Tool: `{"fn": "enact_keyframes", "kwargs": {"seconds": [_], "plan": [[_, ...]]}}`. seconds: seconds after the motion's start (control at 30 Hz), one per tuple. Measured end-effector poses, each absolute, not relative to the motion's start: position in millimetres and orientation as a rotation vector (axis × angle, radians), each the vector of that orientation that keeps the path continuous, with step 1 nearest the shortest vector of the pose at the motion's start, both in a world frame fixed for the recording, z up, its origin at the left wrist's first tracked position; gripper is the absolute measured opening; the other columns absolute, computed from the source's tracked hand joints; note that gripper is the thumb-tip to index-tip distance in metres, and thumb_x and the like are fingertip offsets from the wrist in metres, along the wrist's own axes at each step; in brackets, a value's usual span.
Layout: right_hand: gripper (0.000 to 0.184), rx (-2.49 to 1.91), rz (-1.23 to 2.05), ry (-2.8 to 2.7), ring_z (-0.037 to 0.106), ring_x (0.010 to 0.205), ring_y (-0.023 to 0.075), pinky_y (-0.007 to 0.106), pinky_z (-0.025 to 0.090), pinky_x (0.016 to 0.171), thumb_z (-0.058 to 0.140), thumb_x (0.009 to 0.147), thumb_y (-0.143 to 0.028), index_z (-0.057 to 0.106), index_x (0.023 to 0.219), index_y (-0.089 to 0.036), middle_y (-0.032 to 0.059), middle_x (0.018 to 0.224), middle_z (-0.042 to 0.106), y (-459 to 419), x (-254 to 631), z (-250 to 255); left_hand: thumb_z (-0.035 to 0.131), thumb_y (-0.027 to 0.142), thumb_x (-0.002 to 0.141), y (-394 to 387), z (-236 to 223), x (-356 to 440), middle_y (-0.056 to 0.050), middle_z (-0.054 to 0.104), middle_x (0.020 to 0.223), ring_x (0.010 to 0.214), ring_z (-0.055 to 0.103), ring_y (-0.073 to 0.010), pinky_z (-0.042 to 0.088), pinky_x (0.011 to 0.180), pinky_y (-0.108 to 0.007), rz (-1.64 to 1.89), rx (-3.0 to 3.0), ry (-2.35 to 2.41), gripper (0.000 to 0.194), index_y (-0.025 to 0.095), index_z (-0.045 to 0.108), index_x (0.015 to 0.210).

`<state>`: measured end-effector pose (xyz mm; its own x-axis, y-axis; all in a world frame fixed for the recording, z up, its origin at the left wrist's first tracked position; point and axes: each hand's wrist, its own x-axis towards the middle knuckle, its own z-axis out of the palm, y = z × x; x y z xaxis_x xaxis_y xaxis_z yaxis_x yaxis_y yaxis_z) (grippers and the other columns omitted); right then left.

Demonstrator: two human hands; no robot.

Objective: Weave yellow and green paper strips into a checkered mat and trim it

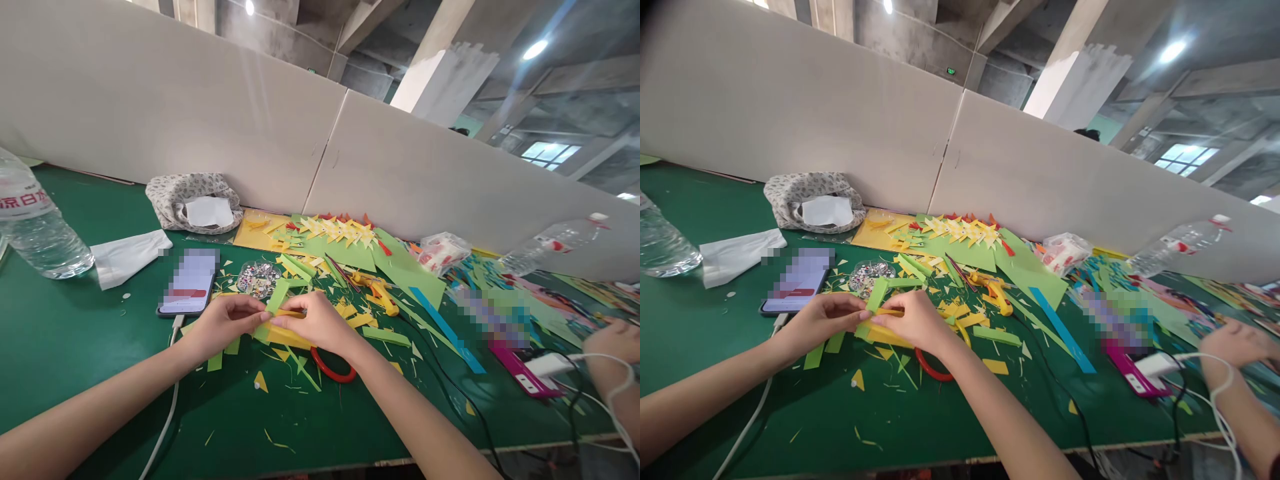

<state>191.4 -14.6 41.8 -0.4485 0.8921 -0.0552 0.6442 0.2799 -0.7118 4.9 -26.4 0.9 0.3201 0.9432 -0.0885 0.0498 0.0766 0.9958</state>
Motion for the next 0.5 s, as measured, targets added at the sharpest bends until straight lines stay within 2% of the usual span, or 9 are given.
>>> {"fn": "enact_keyframes", "kwargs": {"seconds": [0.1, 0.2, 0.4, 0.5], "plan": [[0.028, -1.392, 0.971, -2.177, 0.056, 0.068, 0.0148, 0.024, 0.040, 0.061, 0.060, 0.073, -0.044, 0.065, 0.070, -0.017, 0.0016, 0.072, 0.065, -14.3, 192.1, 43.2, 0.068, 0.039, 0.065, -26.1, 1.5, 3.4, 0.001, 0.058, 0.062, 0.055, 0.049, -0.0104, 0.041, 0.053, -0.021, 0.916, 1.340, 1.064, 0.023, 0.018, 0.066, 0.073], [0.031, -1.399, 0.947, -2.183, 0.056, 0.068, 0.0146, 0.025, 0.041, 0.064, 0.057, 0.075, -0.046, 0.065, 0.068, -0.018, 0.0017, 0.070, 0.065, -11.0, 197.2, 46.6, 0.067, 0.042, 0.066, -24.8, 0.8, 1.6, 0.001, 0.059, 0.064, 0.055, 0.049, -0.0099, 0.039, 0.052, -0.021, 0.950, 1.341, 1.111, 0.025, 0.018, 0.066, 0.075], [0.031, -1.411, 1.009, -2.259, 0.052, 0.062, 0.0119, 0.022, 0.036, 0.055, 0.059, 0.072, -0.048, 0.064, 0.073, -0.018, -0.0007, 0.070, 0.062, -9.2, 205.1, 51.9, 0.065, 0.045, 0.068, -23.8, 1.8, -0.6, 0.001, 0.059, 0.064, 0.056, 0.050, -0.0106, 0.038, 0.049, -0.020, 0.974, 1.383, 1.158, 0.028, 0.018, 0.064, 0.077], [0.034, -1.461, 0.956, -2.301, 0.045, 0.051, 0.0092, 0.021, 0.030, 0.047, 0.059, 0.071, -0.051, 0.063, 0.069, -0.017, -0.0031, 0.059, 0.055, -9.1, 206.1, 52.2, 0.065, 0.045, 0.068, -24.0, 5.5, -1.8, 0.001, 0.060, 0.067, 0.059, 0.052, -0.0111, 0.041, 0.052, -0.020, 0.983, 1.344, 1.157, 0.029, 0.019, 0.063, 0.079]]}}
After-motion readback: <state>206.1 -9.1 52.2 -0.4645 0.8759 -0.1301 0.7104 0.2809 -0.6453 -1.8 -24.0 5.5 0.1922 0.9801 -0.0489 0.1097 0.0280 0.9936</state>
